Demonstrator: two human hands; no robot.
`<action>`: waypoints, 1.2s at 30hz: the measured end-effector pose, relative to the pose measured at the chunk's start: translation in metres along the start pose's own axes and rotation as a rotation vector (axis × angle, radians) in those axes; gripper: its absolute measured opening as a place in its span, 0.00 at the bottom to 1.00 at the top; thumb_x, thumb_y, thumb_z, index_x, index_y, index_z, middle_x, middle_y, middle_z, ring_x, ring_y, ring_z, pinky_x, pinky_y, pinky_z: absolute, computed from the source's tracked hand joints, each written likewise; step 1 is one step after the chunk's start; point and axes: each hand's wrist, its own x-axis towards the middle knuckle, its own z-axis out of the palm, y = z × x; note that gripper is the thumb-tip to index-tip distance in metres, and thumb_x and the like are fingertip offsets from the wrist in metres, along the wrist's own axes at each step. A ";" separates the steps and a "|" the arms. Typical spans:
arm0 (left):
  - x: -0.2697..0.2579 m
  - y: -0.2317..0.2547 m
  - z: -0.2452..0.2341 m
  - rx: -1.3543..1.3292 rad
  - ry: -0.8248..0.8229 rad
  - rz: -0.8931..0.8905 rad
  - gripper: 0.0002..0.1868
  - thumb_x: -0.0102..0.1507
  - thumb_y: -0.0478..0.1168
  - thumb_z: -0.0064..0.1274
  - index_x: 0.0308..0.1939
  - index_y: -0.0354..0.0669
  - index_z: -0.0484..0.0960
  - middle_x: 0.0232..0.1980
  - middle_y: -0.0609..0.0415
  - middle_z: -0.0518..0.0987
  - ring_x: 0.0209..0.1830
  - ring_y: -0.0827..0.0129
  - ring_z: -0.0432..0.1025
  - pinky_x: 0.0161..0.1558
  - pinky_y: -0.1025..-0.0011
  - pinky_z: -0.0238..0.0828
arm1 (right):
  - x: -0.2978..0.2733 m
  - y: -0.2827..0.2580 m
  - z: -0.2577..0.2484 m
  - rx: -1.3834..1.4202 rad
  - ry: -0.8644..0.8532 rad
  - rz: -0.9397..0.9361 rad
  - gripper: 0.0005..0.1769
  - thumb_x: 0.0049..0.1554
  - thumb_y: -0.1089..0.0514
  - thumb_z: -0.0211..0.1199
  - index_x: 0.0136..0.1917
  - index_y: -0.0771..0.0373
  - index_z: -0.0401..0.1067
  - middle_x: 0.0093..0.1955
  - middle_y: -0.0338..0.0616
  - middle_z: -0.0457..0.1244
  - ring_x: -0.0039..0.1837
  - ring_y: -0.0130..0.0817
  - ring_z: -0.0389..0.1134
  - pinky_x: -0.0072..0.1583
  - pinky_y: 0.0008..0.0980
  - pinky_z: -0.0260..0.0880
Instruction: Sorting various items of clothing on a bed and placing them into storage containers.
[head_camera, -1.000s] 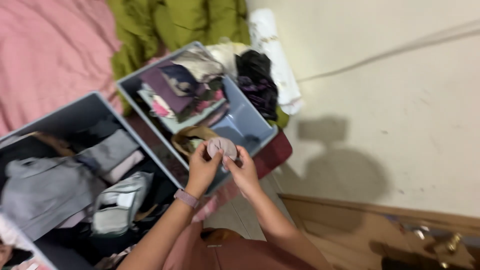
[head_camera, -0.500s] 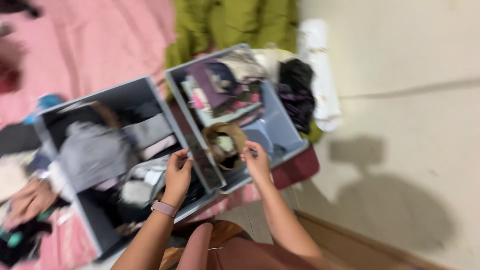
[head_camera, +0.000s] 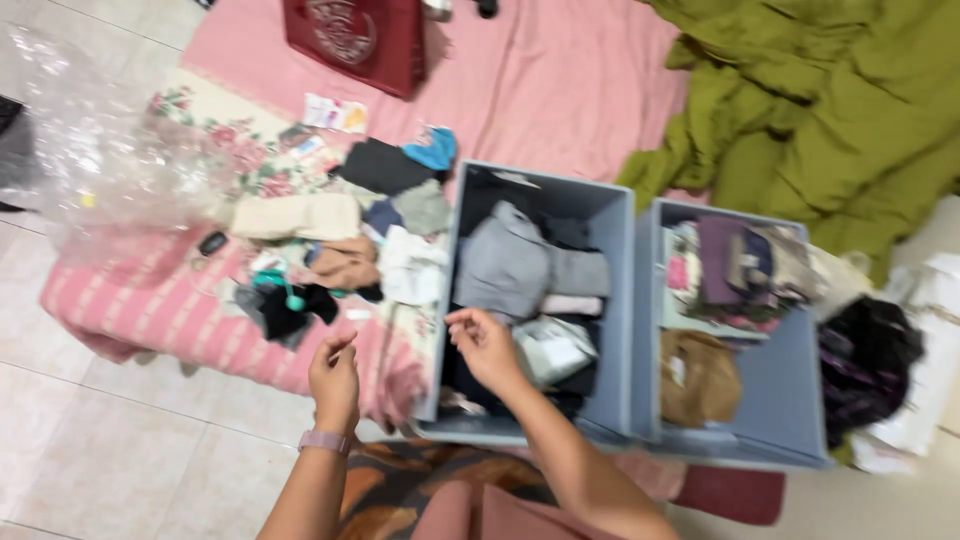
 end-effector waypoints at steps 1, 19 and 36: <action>0.026 -0.015 -0.022 -0.002 0.002 -0.001 0.10 0.66 0.29 0.51 0.49 0.38 0.83 0.45 0.58 0.80 0.42 0.77 0.70 0.44 0.78 0.67 | 0.008 -0.005 0.025 -0.002 -0.003 0.001 0.08 0.63 0.65 0.60 0.56 0.65 0.75 0.45 0.41 0.68 0.46 0.24 0.69 0.49 0.24 0.70; 0.269 -0.056 -0.126 0.408 -0.060 0.086 0.10 0.64 0.40 0.57 0.46 0.49 0.91 0.50 0.49 0.85 0.52 0.60 0.80 0.57 0.69 0.73 | 0.180 0.109 0.241 -1.103 -0.027 0.274 0.13 0.55 0.45 0.71 0.48 0.54 0.82 0.49 0.56 0.69 0.55 0.55 0.69 0.60 0.48 0.67; 0.298 -0.031 -0.073 0.949 -0.504 0.546 0.37 0.50 0.37 0.62 0.64 0.38 0.72 0.70 0.44 0.65 0.69 0.47 0.61 0.66 0.53 0.57 | 0.240 0.142 0.273 -1.204 0.241 -0.143 0.34 0.37 0.63 0.69 0.61 0.63 0.74 0.59 0.54 0.66 0.61 0.63 0.63 0.54 0.56 0.60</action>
